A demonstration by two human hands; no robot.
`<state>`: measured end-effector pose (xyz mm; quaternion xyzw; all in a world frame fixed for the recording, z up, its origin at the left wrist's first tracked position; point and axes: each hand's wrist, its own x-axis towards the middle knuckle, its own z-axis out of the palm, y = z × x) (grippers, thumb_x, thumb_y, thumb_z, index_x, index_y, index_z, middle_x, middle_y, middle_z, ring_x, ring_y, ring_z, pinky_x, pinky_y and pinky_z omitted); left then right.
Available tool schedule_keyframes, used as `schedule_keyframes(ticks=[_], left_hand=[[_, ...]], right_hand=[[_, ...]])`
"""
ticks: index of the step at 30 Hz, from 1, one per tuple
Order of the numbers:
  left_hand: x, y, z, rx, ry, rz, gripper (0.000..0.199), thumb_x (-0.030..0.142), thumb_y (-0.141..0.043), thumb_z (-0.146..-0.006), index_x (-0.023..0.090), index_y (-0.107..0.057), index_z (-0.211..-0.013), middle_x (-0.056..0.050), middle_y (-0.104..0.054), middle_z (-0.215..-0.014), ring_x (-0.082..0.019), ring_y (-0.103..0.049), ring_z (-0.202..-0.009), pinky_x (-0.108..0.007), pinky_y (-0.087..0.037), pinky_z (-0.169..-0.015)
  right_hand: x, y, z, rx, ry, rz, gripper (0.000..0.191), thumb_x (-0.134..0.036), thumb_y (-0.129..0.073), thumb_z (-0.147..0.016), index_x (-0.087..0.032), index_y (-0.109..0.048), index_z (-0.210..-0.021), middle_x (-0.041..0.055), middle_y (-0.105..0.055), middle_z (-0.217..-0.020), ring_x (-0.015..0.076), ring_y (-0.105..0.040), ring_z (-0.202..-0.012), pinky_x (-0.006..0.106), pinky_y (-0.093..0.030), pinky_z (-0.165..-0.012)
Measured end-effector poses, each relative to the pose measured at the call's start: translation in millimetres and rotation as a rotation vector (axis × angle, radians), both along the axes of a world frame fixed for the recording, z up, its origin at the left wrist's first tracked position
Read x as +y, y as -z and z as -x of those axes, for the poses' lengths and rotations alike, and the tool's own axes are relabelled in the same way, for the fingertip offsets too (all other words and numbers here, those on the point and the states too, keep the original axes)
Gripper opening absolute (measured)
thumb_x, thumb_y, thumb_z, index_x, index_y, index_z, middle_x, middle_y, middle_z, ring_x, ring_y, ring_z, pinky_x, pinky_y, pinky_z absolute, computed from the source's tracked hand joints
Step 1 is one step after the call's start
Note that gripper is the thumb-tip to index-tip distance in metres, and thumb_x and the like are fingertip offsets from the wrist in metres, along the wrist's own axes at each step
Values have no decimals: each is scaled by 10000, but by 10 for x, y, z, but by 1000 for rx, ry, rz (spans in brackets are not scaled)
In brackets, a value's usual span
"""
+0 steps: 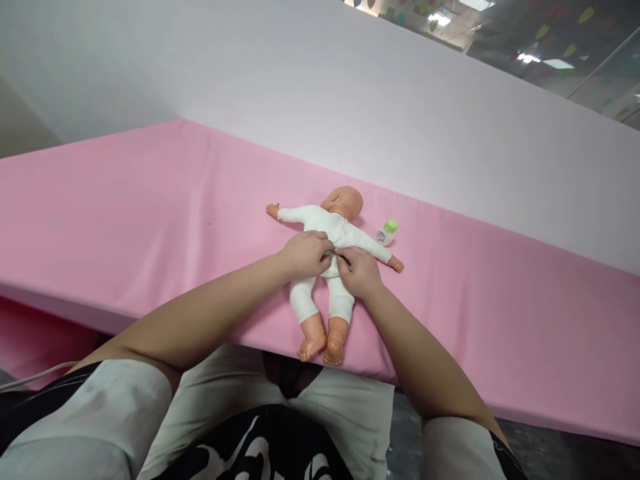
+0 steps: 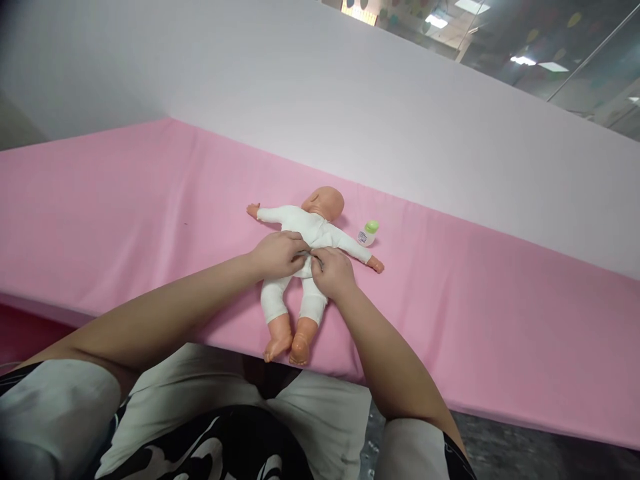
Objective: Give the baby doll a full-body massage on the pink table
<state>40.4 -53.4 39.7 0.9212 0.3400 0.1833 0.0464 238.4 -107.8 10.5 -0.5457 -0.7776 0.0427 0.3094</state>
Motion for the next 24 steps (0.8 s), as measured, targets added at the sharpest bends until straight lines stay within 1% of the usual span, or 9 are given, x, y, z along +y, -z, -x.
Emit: schedule_keyframes(ticks=[2,4,6,9,13,15,19,22,24], left_hand=[[-38,-76,33,-23,-15,71,271,359,-593,-913,208,-811,-968,-56,-738,-921,-247,-682,-882,-378,-472,-734],[-69,-129,63,-35,-35,117,319,417,-572,-943,204,-797,-869,-42,-736,-833,-230,-669,-794,-373,-435,-666],[-79,-138,81,-46,-66,92,355,421,-535,-974,202,-795,-872,-44,-735,-805,-234,-664,-777,-383,-422,-662],[-57,-78,74,-59,-71,-40,326,359,-522,-983,207,-810,-1009,-74,-745,-920,-270,-672,-914,-413,-464,-770],[-6,34,24,-64,-4,-151,369,311,-536,-975,203,-759,-1247,-112,-725,-1193,-310,-624,-1144,-461,-466,-997],[20,71,1,-22,13,-130,367,310,-519,-982,188,-754,-1237,-118,-726,-1199,-313,-623,-1141,-467,-464,-1010],[54,93,-12,43,15,-89,339,301,-496,-982,181,-772,-1137,-114,-737,-1110,-310,-641,-1082,-467,-478,-980],[47,97,-5,28,3,-91,372,309,-506,-974,183,-758,-1219,-122,-734,-1146,-323,-638,-1092,-488,-490,-976],[37,116,1,-9,-10,-114,427,323,-524,-972,181,-720,-1323,-139,-714,-1259,-339,-618,-1181,-510,-479,-1036]], right_hand=[[-35,-32,10,13,-26,15,201,-217,-583,-966,-236,-775,-1025,55,-800,-1040,265,-717,-1011,417,-555,-954],[-64,-58,17,39,-33,5,185,-230,-583,-974,-251,-767,-965,42,-792,-976,252,-713,-962,404,-559,-924],[-74,-67,18,69,-12,-57,184,-240,-577,-980,-249,-760,-966,48,-789,-975,256,-706,-968,415,-555,-951],[-54,-46,11,82,34,-152,217,-256,-573,-979,-236,-758,-1090,85,-789,-1114,287,-692,-1103,465,-529,-1067],[-2,9,5,27,27,-81,340,-267,-557,-982,-212,-730,-1269,116,-762,-1291,312,-662,-1239,505,-499,-1148],[21,28,3,-6,12,-29,350,-256,-534,-993,-206,-732,-1278,115,-762,-1301,306,-671,-1233,500,-502,-1147],[52,43,-9,4,-5,8,313,-249,-545,-987,-207,-755,-1216,103,-778,-1233,287,-694,-1169,469,-534,-1104],[67,60,-26,38,6,-40,324,-275,-596,-960,-197,-743,-1238,122,-753,-1247,299,-670,-1201,481,-518,-1133],[79,78,-37,43,31,-88,406,-299,-626,-942,-196,-701,-1328,141,-709,-1327,319,-628,-1273,516,-485,-1179]])
